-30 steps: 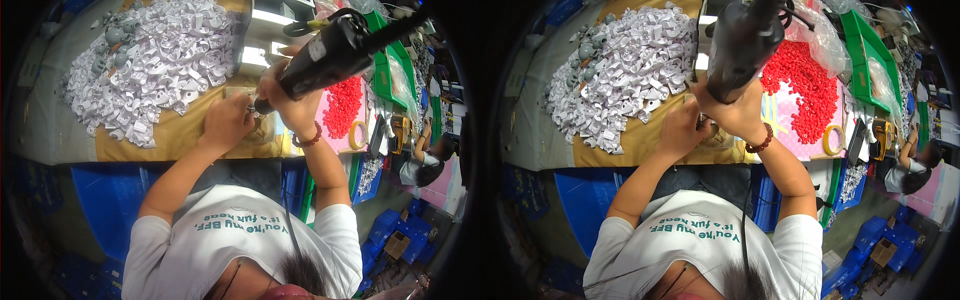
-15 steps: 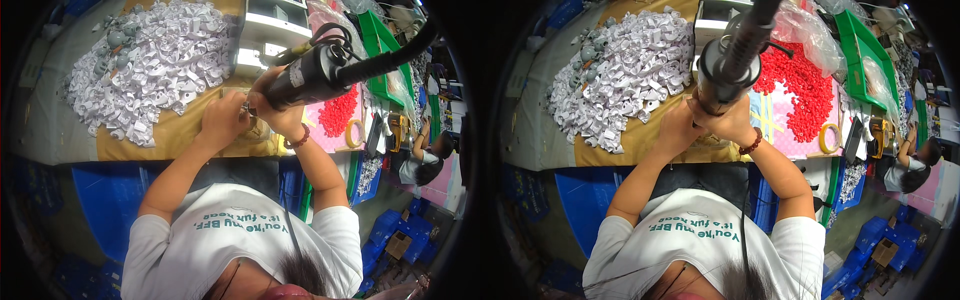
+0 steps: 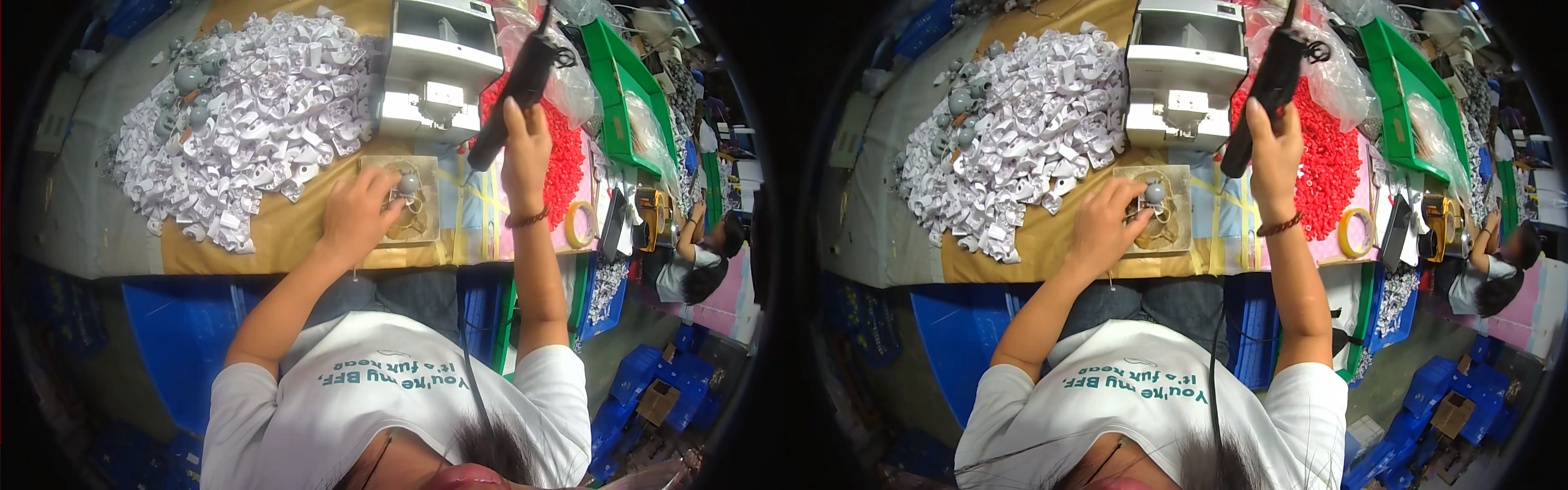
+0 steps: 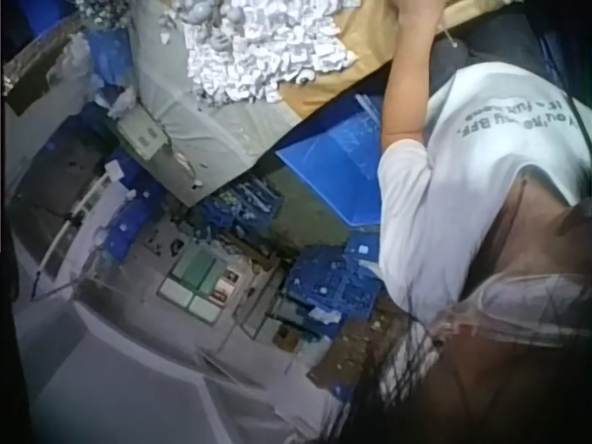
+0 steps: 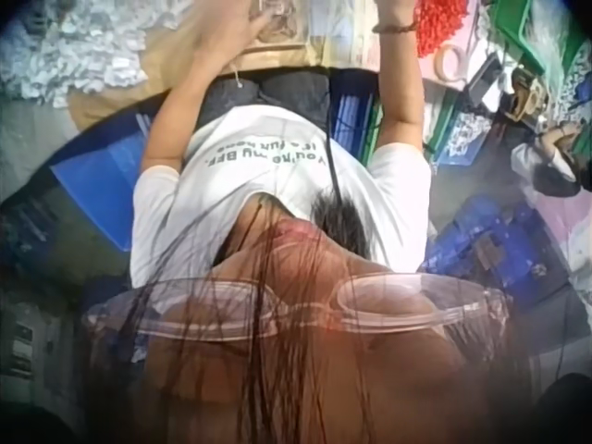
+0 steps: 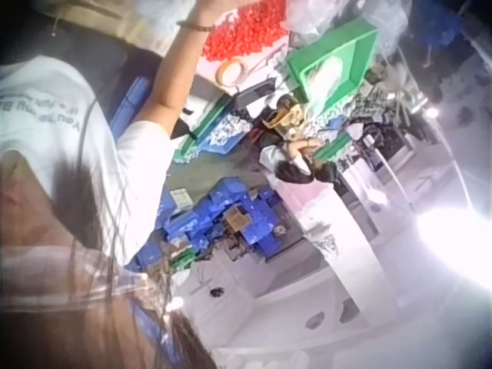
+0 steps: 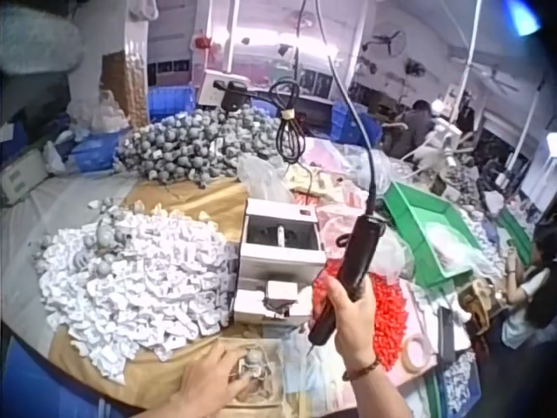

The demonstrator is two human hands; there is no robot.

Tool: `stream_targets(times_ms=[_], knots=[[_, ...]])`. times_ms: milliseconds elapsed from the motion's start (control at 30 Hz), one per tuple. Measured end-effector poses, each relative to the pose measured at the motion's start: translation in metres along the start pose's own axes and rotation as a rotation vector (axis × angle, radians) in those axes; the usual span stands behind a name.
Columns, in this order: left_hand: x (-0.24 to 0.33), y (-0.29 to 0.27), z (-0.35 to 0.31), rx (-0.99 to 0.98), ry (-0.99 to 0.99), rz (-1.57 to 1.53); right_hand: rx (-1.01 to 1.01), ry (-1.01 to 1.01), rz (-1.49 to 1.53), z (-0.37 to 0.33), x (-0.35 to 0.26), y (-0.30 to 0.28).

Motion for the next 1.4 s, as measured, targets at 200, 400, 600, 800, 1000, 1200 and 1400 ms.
stream_targets(times_ms=[200, 400, 600, 800, 1000, 1200, 1400], knots=[[0.005, -0.001, -0.005, 0.066, 0.073, 0.049, -0.149, -0.476, -0.515, -0.076, 0.012, 0.046], [0.006, 0.000, -0.003, 0.045, 0.079, 0.065, -0.185, -0.530, -0.504, -0.089, 0.022, 0.069], [0.005, 0.000, 0.002, -0.014, 0.067, 0.042, -0.128, -0.419, -0.340, -0.076, 0.029, 0.070], [0.007, -0.001, 0.003, 0.032, 0.096, 0.025, -0.303, 0.325, 0.214, -0.049, 0.069, 0.071], [0.000, -0.006, 0.001, 0.052, 0.061, -0.068, -0.365, 0.460, 0.177, -0.047, 0.071, 0.076], [-0.029, -0.011, -0.020, 0.009, -0.451, -1.128, -0.425, 0.413, 0.295, -0.035, 0.055, 0.043], [-0.076, -0.087, 0.012, 0.199, -0.919, -1.608, -0.411, 0.421, 0.216, -0.033, 0.054, 0.009]])
Point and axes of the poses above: each hand's wrist, its own z-axis towards the middle knuckle, its own y-axis out of the palm, x = y × z, the point moved 8 cm from there along z, towards the middle knuckle, and after that the axes turned 15 degrees about y, right-handed, at the moved point
